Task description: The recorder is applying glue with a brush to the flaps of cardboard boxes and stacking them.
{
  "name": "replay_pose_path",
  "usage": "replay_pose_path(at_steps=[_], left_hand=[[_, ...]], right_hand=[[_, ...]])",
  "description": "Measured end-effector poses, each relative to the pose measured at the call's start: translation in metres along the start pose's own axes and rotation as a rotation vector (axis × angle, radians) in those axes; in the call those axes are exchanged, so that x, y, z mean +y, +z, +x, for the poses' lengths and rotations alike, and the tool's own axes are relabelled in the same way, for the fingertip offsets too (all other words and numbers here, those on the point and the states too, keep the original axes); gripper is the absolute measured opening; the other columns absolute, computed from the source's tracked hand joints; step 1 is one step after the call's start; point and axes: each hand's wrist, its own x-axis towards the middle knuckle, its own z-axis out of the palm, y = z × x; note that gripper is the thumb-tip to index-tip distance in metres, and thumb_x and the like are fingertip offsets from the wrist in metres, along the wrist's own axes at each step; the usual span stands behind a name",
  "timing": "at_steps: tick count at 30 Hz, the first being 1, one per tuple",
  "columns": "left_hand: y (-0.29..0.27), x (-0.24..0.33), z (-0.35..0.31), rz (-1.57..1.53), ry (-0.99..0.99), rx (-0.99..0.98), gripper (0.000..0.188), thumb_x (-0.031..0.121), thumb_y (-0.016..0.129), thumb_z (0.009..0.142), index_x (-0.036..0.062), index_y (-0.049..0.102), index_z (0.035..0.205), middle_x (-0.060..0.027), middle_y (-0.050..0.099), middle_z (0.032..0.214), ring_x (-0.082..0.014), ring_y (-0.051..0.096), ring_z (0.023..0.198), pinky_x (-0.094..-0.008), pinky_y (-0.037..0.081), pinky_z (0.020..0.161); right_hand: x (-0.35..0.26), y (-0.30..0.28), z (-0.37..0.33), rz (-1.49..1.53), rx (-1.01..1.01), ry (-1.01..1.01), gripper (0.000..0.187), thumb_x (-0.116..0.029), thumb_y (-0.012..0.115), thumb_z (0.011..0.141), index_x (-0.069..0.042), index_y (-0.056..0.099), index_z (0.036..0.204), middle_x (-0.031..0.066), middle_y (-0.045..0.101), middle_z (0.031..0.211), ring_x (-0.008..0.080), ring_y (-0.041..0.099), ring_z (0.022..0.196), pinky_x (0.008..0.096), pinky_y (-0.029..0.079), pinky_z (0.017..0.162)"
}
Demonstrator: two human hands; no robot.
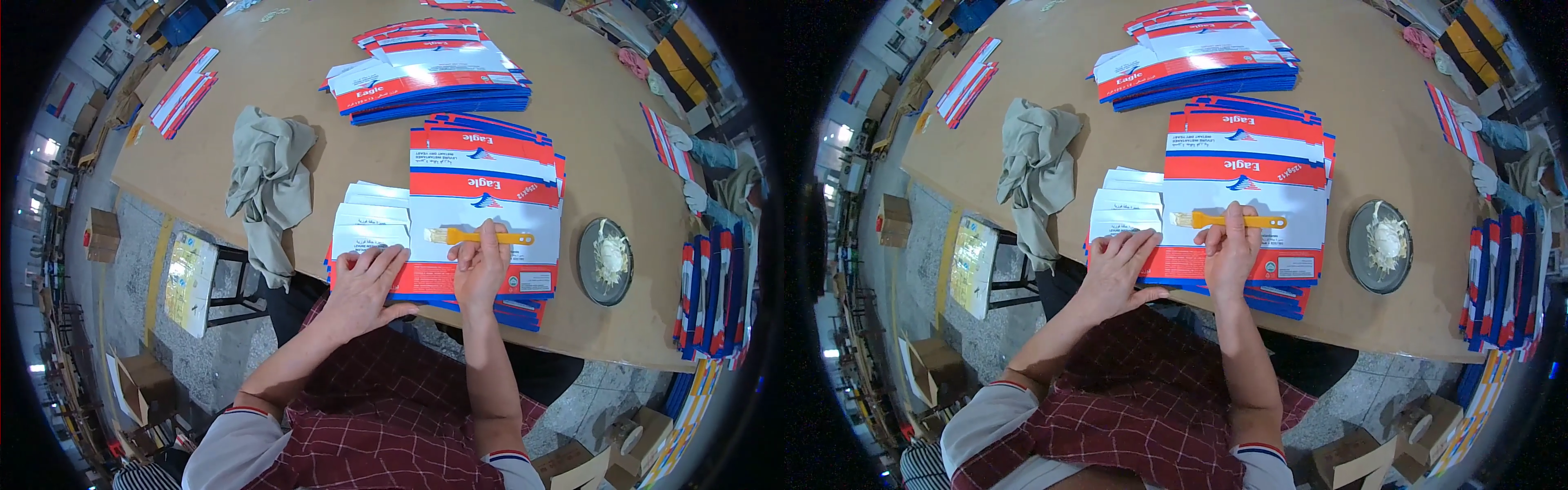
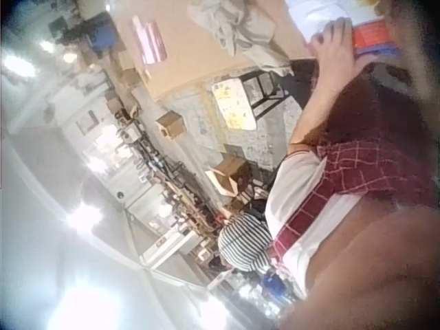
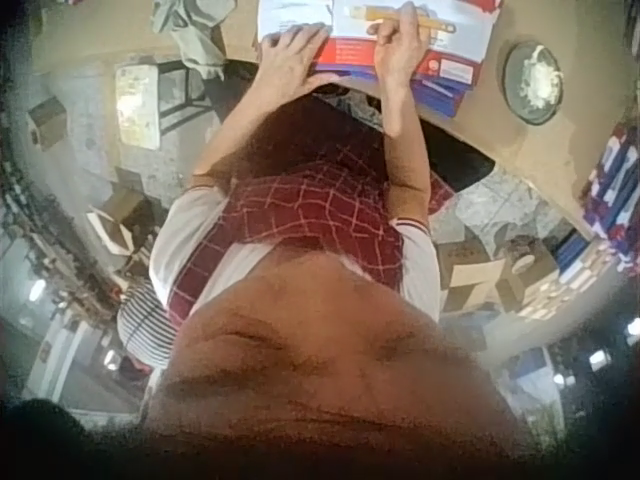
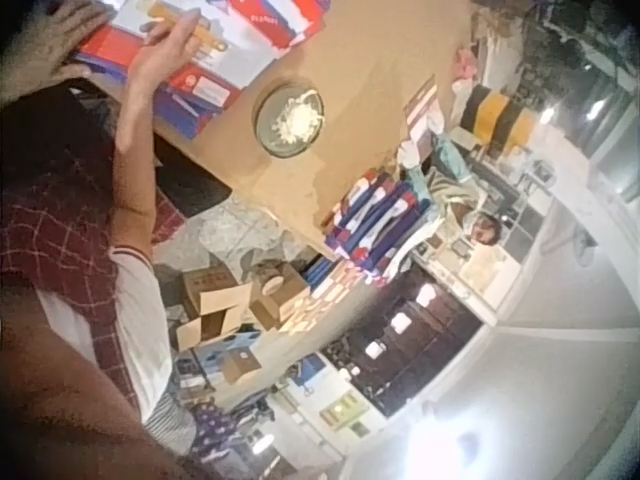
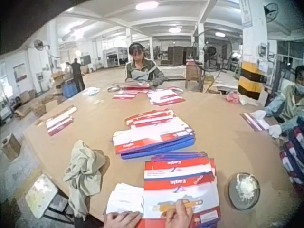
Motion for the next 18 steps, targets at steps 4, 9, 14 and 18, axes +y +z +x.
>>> replay_pose_path(at_steps=[4, 9, 14, 18], left_hand=[[-0.005, 0.0, 0.005, 0.013, 0.005, -0.032, 0.074, 0.056, 0.056, 0.072, 0.0018, 0.045, 0.121, -0.008, 0.046, 0.12, -0.0234, 0.044, 0.104, -0.0381, 0.033, 0.08], [0.0, -0.002, -0.002, -0.032, 0.041, -0.02, 0.068, 0.05, 0.061, 0.072, 0.0037, 0.046, 0.12, -0.009, 0.045, 0.122, -0.0262, 0.043, 0.107, -0.041, 0.033, 0.086], [-0.006, -0.006, 0.001, -0.021, 0.09, -0.047, 0.065, 0.047, 0.059, 0.075, 0.0018, 0.046, 0.12, -0.0114, 0.045, 0.122, -0.0251, 0.043, 0.11, -0.0417, 0.032, 0.09], [-0.009, -0.015, -0.005, -0.122, 0.153, -0.027, 0.064, 0.046, 0.06, 0.075, 0.0024, 0.046, 0.119, -0.011, 0.045, 0.123, -0.0258, 0.04, 0.116, -0.0442, 0.03, 0.094]], right_hand=[[-0.001, -0.001, 0.0, 0.008, -0.002, -0.005, 0.019, -0.024, 0.047, 0.092, -0.008, 0.042, 0.083, -0.0014, 0.033, 0.048, 0.0062, 0.033, 0.04, 0.0248, 0.042, 0.047], [-0.001, -0.001, -0.001, 0.03, 0.037, 0.024, 0.015, -0.025, 0.047, 0.092, -0.012, 0.042, 0.085, -0.0021, 0.033, 0.048, 0.0054, 0.033, 0.041, 0.0239, 0.04, 0.047], [-0.003, -0.002, 0.001, 0.061, 0.024, 0.016, 0.016, -0.025, 0.047, 0.092, -0.011, 0.042, 0.084, -0.0018, 0.034, 0.049, 0.0059, 0.032, 0.041, 0.0245, 0.041, 0.048], [-0.004, 0.0, 0.005, 0.148, 0.124, 0.072, 0.012, -0.024, 0.048, 0.092, -0.014, 0.043, 0.086, -0.0024, 0.034, 0.049, 0.0055, 0.033, 0.041, 0.024, 0.038, 0.047]])
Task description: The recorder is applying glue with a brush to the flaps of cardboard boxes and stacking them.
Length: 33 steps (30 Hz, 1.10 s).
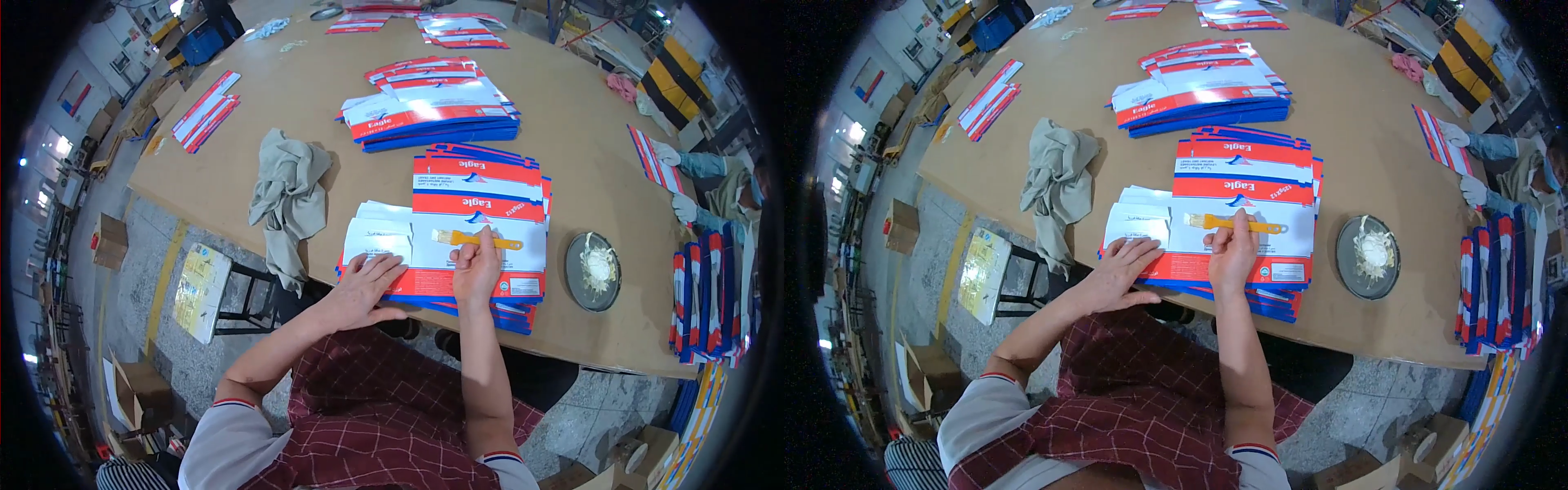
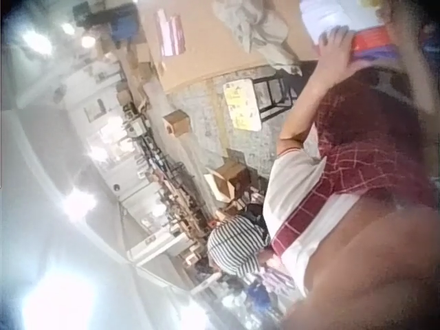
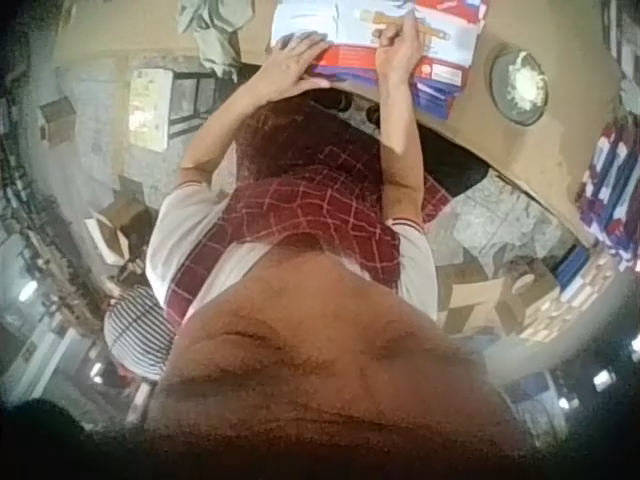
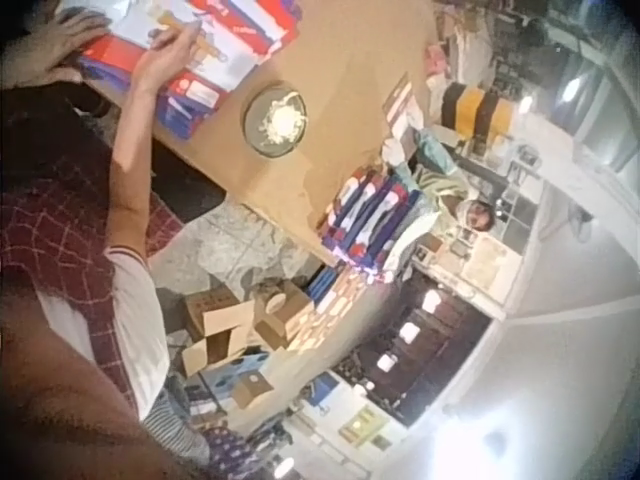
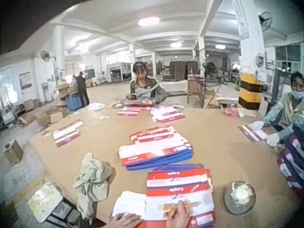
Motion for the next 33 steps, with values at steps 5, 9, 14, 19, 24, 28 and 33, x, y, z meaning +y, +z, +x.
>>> replay_pose_path(at_steps=[5, 9, 14, 19, 24, 28, 33], left_hand=[[-0.007, -0.026, -0.009, 0.176, -0.027, 0.026, 0.059, 0.041, 0.062, 0.075, 0.0063, 0.047, 0.12, -0.012, 0.046, 0.122, -0.027, 0.04, 0.117, -0.0494, 0.028, 0.095], [-0.004, -0.054, 0.01, -0.189, -0.105, -0.018, 0.053, 0.043, 0.062, 0.076, 0.0068, 0.053, 0.114, -0.0106, 0.049, 0.12, -0.0277, 0.042, 0.116, -0.0499, 0.029, 0.094], [-0.043, -0.091, 0.084, -0.021, -0.374, -0.069, 0.053, 0.04, 0.066, 0.073, 0.0061, 0.052, 0.112, -0.0124, 0.047, 0.121, -0.0283, 0.043, 0.113, -0.0482, 0.031, 0.093], [-0.037, -0.16, 0.15, 0.334, -0.274, 0.323, 0.066, 0.041, 0.064, 0.074, 0.0086, 0.04, 0.126, -0.0156, 0.039, 0.128, -0.031, 0.038, 0.119, -0.0505, 0.027, 0.097], [-0.042, -0.142, 0.14, 0.264, -0.263, 0.34, 0.078, 0.047, 0.065, 0.071, 0.0114, 0.033, 0.132, -0.0145, 0.032, 0.135, -0.0304, 0.03, 0.126, -0.0569, 0.024, 0.098], [-0.071, -0.157, 0.089, 0.51, -0.774, 0.292, 0.068, 0.032, 0.068, 0.07, 0.0178, 0.038, 0.129, -0.0151, 0.031, 0.136, -0.0313, 0.032, 0.125, -0.0549, 0.03, 0.095], [-0.072, -0.192, 0.036, 0.029, -0.707, 0.215, 0.051, 0.013, 0.065, 0.068, 0.012, 0.05, 0.117, -0.0155, 0.051, 0.119, -0.0311, 0.052, 0.107, -0.0425, 0.044, 0.085]], right_hand=[[-0.004, -0.004, 0.01, 0.141, -0.044, 0.046, 0.014, -0.027, 0.047, 0.092, -0.014, 0.045, 0.085, -0.0035, 0.033, 0.049, 0.006, 0.032, 0.043, 0.0248, 0.036, 0.048], [-0.005, -0.003, 0.021, 0.216, -0.027, 0.114, 0.017, -0.03, 0.047, 0.092, -0.017, 0.047, 0.08, -0.0046, 0.032, 0.049, 0.0061, 0.029, 0.044, 0.0255, 0.032, 0.049], [-0.007, -0.01, 0.022, 0.182, -0.071, 0.117, 0.017, -0.03, 0.047, 0.091, -0.019, 0.049, 0.079, -0.0058, 0.033, 0.05, 0.0054, 0.03, 0.044, 0.0247, 0.032, 0.05], [-0.002, -0.003, 0.014, 0.254, -0.061, 0.156, 0.018, -0.029, 0.045, 0.092, -0.016, 0.049, 0.081, -0.0058, 0.035, 0.049, 0.0045, 0.032, 0.04, 0.0202, 0.034, 0.045], [-0.004, -0.01, 0.017, 0.285, -0.067, 0.135, 0.019, -0.028, 0.044, 0.093, -0.015, 0.05, 0.08, -0.0051, 0.036, 0.049, 0.005, 0.033, 0.041, 0.0225, 0.035, 0.046], [-0.01, -0.01, 0.018, 0.296, -0.086, 0.138, 0.02, -0.028, 0.044, 0.093, -0.015, 0.049, 0.078, -0.006, 0.034, 0.049, 0.005, 0.032, 0.041, 0.0211, 0.033, 0.047], [-0.006, -0.002, 0.021, 0.356, -0.081, 0.157, 0.021, -0.028, 0.044, 0.093, -0.015, 0.05, 0.078, -0.0059, 0.034, 0.049, 0.0035, 0.031, 0.041, 0.0205, 0.033, 0.046]])
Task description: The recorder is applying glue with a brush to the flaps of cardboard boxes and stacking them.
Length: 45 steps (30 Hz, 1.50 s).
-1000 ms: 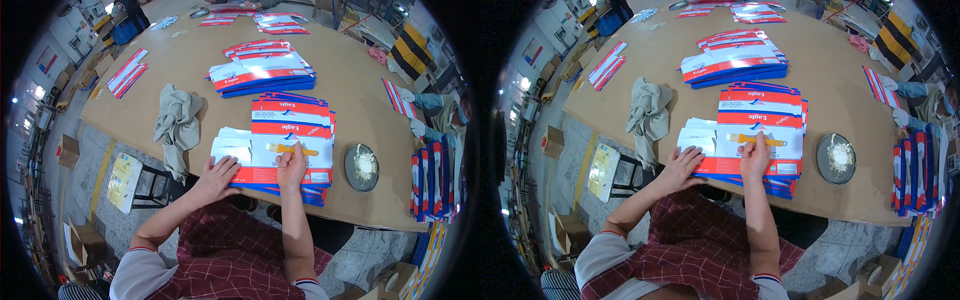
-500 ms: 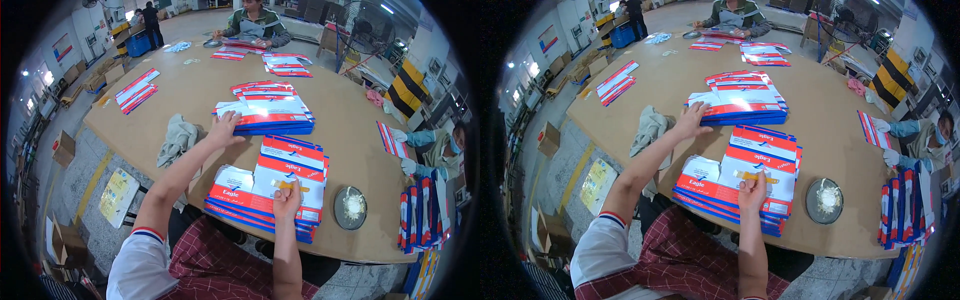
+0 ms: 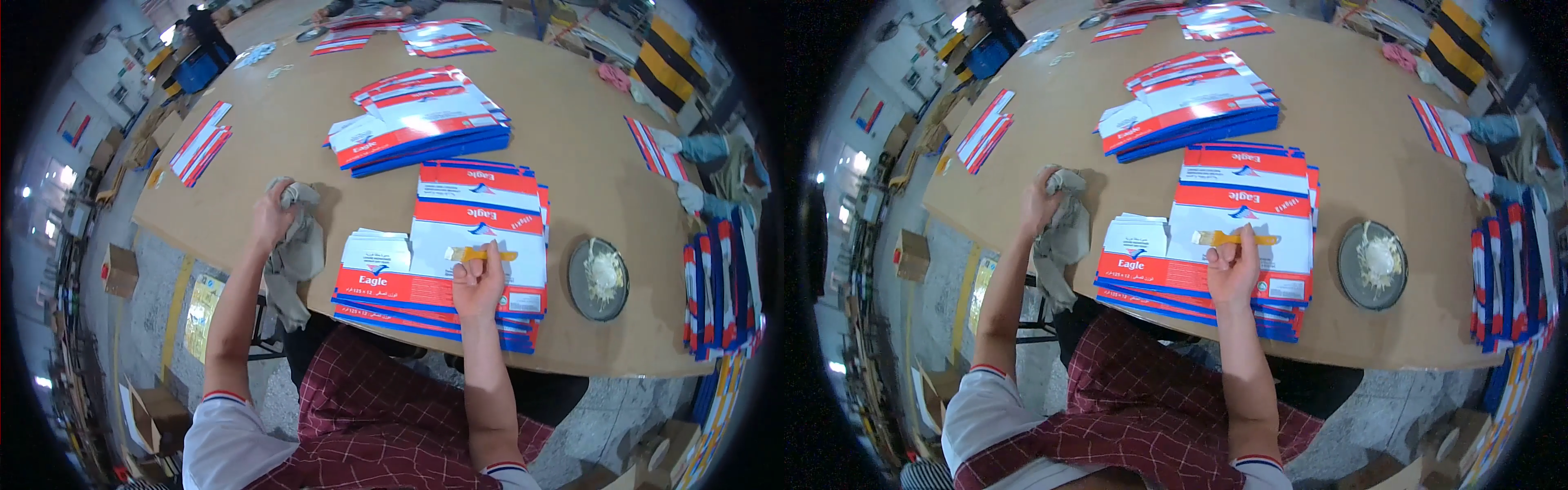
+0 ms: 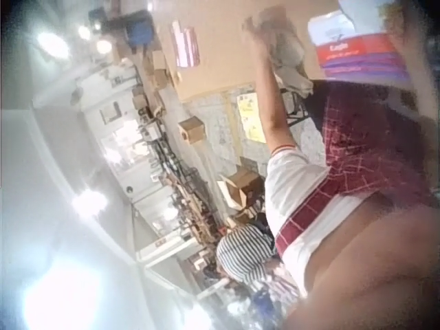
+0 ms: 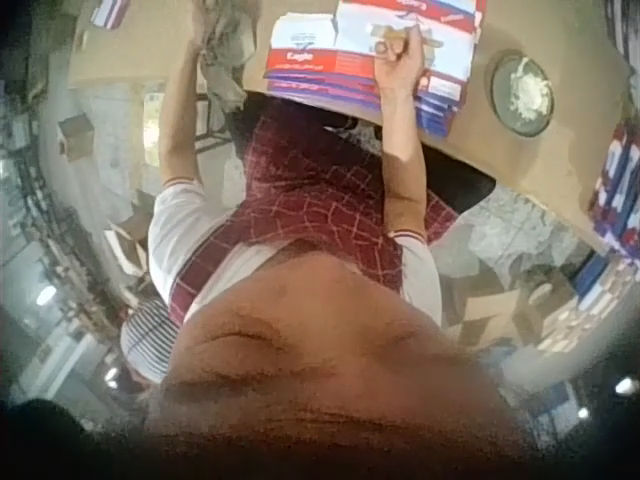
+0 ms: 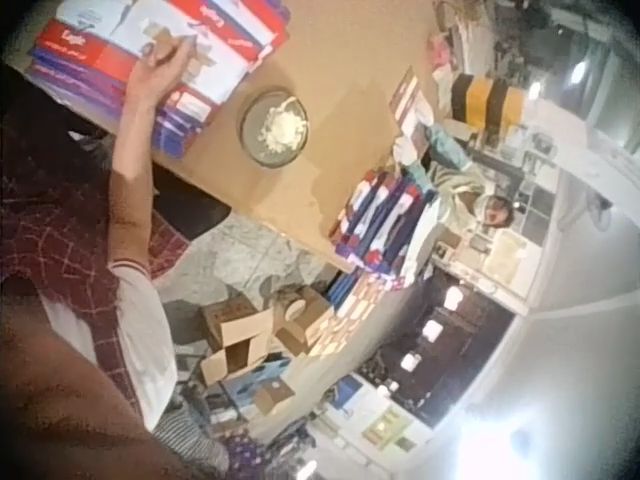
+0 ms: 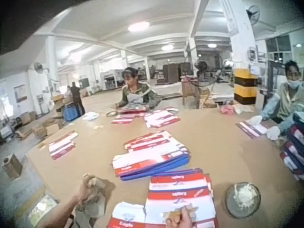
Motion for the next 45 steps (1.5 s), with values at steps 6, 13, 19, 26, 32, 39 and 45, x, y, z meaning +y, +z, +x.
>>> replay_pose_path(at_steps=[6, 13, 19, 26, 32, 39, 45], left_hand=[[0.002, 0.154, -0.088, -0.104, 0.497, -0.067, 0.045, 0.016, 0.066, 0.065, 0.0105, 0.055, 0.108, -0.0137, 0.057, 0.104, -0.0291, 0.058, 0.091, -0.0411, 0.048, 0.072], [0.073, 0.159, -0.098, 0.166, 0.401, -0.073, 0.043, 0.029, 0.067, 0.065, 0.0122, 0.055, 0.102, -0.0095, 0.052, 0.104, -0.0277, 0.05, 0.097, -0.0431, 0.045, 0.072], [0.066, 0.142, -0.042, 0.047, 0.369, 0.106, 0.036, 0.02, 0.067, 0.064, 0.0094, 0.055, 0.096, -0.0112, 0.053, 0.097, -0.0294, 0.055, 0.091, -0.0406, 0.048, 0.07], [0.027, 0.082, 0.036, 0.549, 0.004, 0.184, 0.068, 0.034, 0.069, 0.068, 0.0129, 0.04, 0.126, -0.0161, 0.04, 0.129, -0.032, 0.04, 0.119, -0.0535, 0.034, 0.092], [0.071, 0.104, 0.091, 0.357, 0.447, 0.186, 0.073, 0.041, 0.065, 0.073, 0.0127, 0.032, 0.132, -0.016, 0.035, 0.134, -0.0324, 0.032, 0.125, -0.0598, 0.028, 0.094], [0.019, 0.122, 0.07, 0.364, 0.402, -0.113, 0.03, 0.015, 0.053, 0.081, 0.0024, 0.052, 0.108, -0.015, 0.058, 0.106, -0.0265, 0.057, 0.096, -0.0367, 0.048, 0.074], [0.002, 0.12, -0.062, 0.468, 0.911, 0.197, 0.044, 0.01, 0.052, 0.071, -0.0028, 0.05, 0.113, -0.0149, 0.056, 0.11, -0.0276, 0.055, 0.099, -0.0335, 0.047, 0.08]], right_hand=[[-0.011, -0.017, 0.0, 0.181, -0.086, 0.001, 0.022, -0.028, 0.043, 0.093, -0.013, 0.05, 0.079, -0.0049, 0.033, 0.047, 0.0047, 0.029, 0.04, 0.0198, 0.031, 0.044], [-0.007, -0.014, 0.002, 0.293, -0.051, -0.037, 0.022, -0.026, 0.045, 0.092, -0.011, 0.053, 0.077, -0.0039, 0.037, 0.047, 0.0052, 0.031, 0.038, 0.0188, 0.032, 0.041], [-0.009, -0.02, 0.005, 0.256, -0.064, -0.029, 0.021, -0.026, 0.046, 0.092, -0.012, 0.052, 0.079, -0.0041, 0.036, 0.047, 0.0055, 0.03, 0.038, 0.0196, 0.034, 0.043], [-0.01, -0.009, -0.002, 0.247, -0.086, -0.056, 0.024, -0.026, 0.04, 0.094, -0.011, 0.051, 0.08, -0.0048, 0.036, 0.048, 0.004, 0.031, 0.039, 0.0165, 0.03, 0.04], [-0.008, -0.009, -0.007, 0.199, -0.04, -0.051, 0.022, -0.025, 0.041, 0.094, -0.011, 0.05, 0.078, -0.0058, 0.036, 0.048, 0.0033, 0.03, 0.038, 0.0163, 0.029, 0.039], [-0.008, -0.014, -0.007, 0.188, -0.066, 0.007, 0.022, -0.027, 0.043, 0.094, -0.013, 0.052, 0.08, -0.0063, 0.035, 0.047, 0.0033, 0.03, 0.038, 0.0181, 0.03, 0.041], [-0.038, 0.019, -0.047, 0.04, -0.381, -0.117, 0.027, -0.029, 0.03, 0.097, -0.014, 0.038, 0.076, -0.0047, 0.032, 0.046, 0.0042, 0.028, 0.04, 0.0206, 0.026, 0.042]])
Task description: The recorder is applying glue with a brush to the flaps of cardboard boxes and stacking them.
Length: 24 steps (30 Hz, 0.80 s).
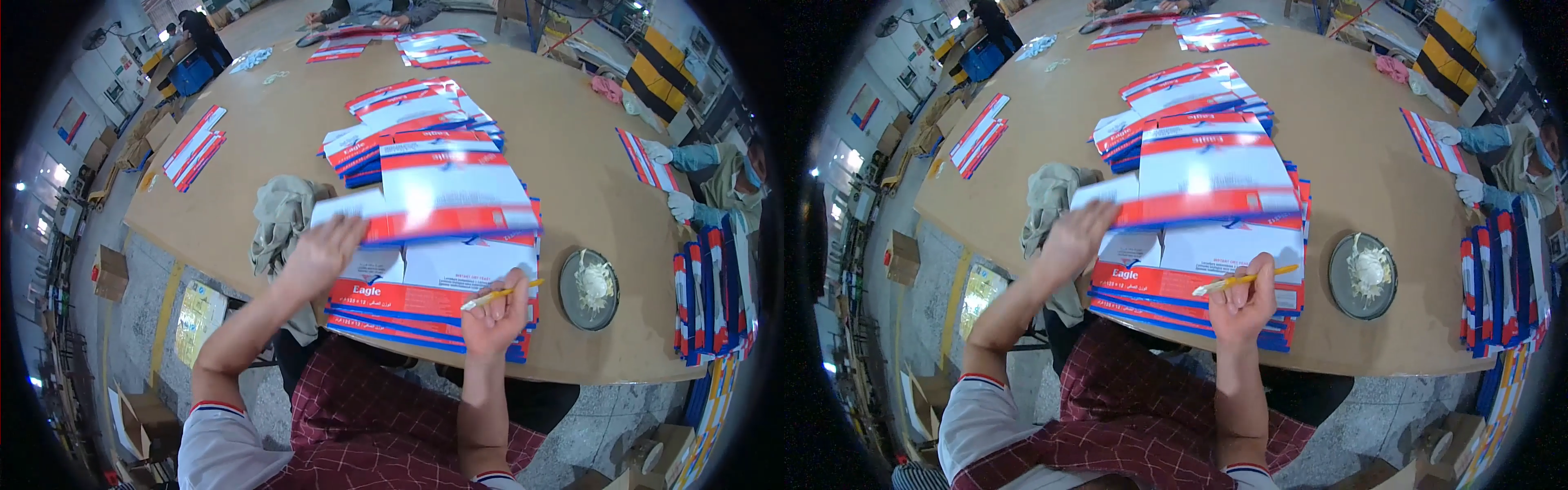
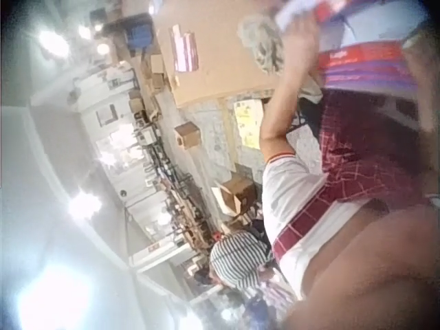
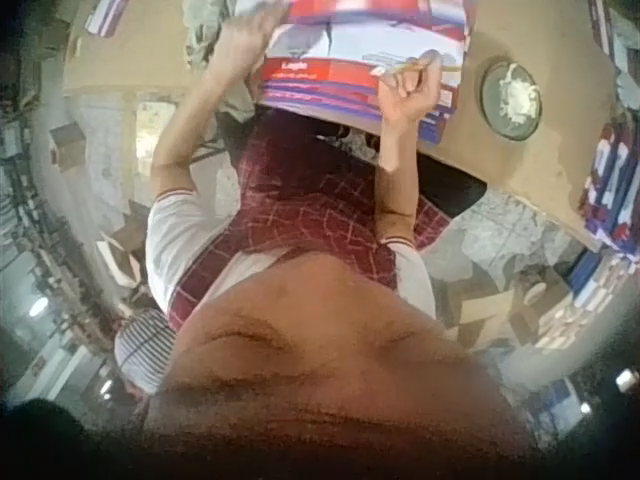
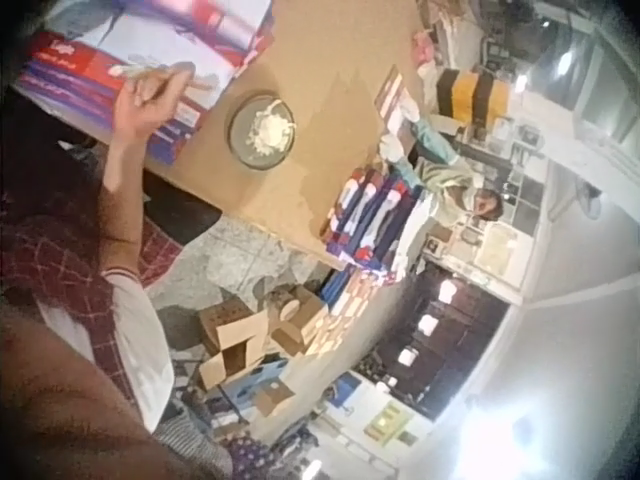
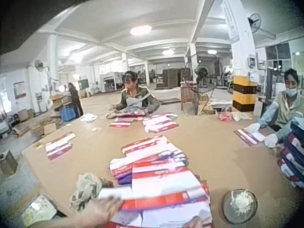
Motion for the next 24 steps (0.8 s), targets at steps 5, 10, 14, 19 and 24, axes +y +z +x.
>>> replay_pose_path(at_steps=[5, 10, 14, 19, 24], left_hand=[[-0.006, 0.042, -0.052, -0.283, 0.014, -0.171, 0.041, 0.014, 0.057, 0.074, 0.0016, 0.052, 0.113, -0.0128, 0.056, 0.108, -0.0274, 0.053, 0.101, -0.0363, 0.044, 0.082], [0.016, 0.042, -0.036, -0.685, -0.412, -0.108, 0.032, 0.009, 0.056, 0.078, 0.0016, 0.053, 0.109, -0.0139, 0.054, 0.105, -0.0293, 0.051, 0.1, -0.0382, 0.04, 0.085], [0.037, 0.066, -0.023, -0.512, -0.539, -0.035, 0.036, -0.002, 0.051, 0.073, 0.0009, 0.052, 0.109, -0.0142, 0.053, 0.104, -0.0289, 0.05, 0.1, -0.0392, 0.036, 0.087], [0.042, 0.068, -0.019, -0.519, -0.535, -0.081, 0.043, -0.006, 0.048, 0.067, 0.0026, 0.052, 0.11, -0.0153, 0.049, 0.106, -0.0295, 0.047, 0.103, -0.0398, 0.033, 0.09], [0.04, 0.067, -0.02, -0.573, -0.615, -0.073, 0.041, -0.007, 0.049, 0.068, 0.0038, 0.052, 0.107, -0.0138, 0.048, 0.104, -0.0268, 0.045, 0.104, -0.0401, 0.031, 0.088]], right_hand=[[0.028, -0.009, 0.02, -0.172, 0.099, 0.068, 0.02, -0.028, 0.035, 0.096, -0.015, 0.039, 0.081, -0.0037, 0.03, 0.048, 0.0044, 0.029, 0.043, 0.0238, 0.032, 0.048], [0.046, -0.027, 0.023, -0.265, 0.419, 0.117, 0.014, -0.025, 0.049, 0.092, -0.012, 0.043, 0.089, -0.0021, 0.032, 0.051, 0.0041, 0.035, 0.049, 0.0265, 0.043, 0.057], [0.049, -0.033, 0.022, -0.317, 0.391, 0.105, 0.013, -0.022, 0.05, 0.091, -0.012, 0.044, 0.088, -0.0012, 0.034, 0.053, 0.0042, 0.038, 0.05, 0.0255, 0.047, 0.058], [0.046, -0.031, 0.022, -0.317, 0.331, 0.126, 0.012, -0.021, 0.049, 0.092, -0.011, 0.045, 0.086, -0.0005, 0.037, 0.055, 0.0048, 0.037, 0.049, 0.0259, 0.047, 0.057], [0.045, -0.034, 0.021, -0.354, 0.269, 0.126, 0.013, -0.02, 0.048, 0.092, -0.01, 0.045, 0.085, -0.0007, 0.038, 0.056, 0.0047, 0.037, 0.047, 0.0261, 0.047, 0.057]])
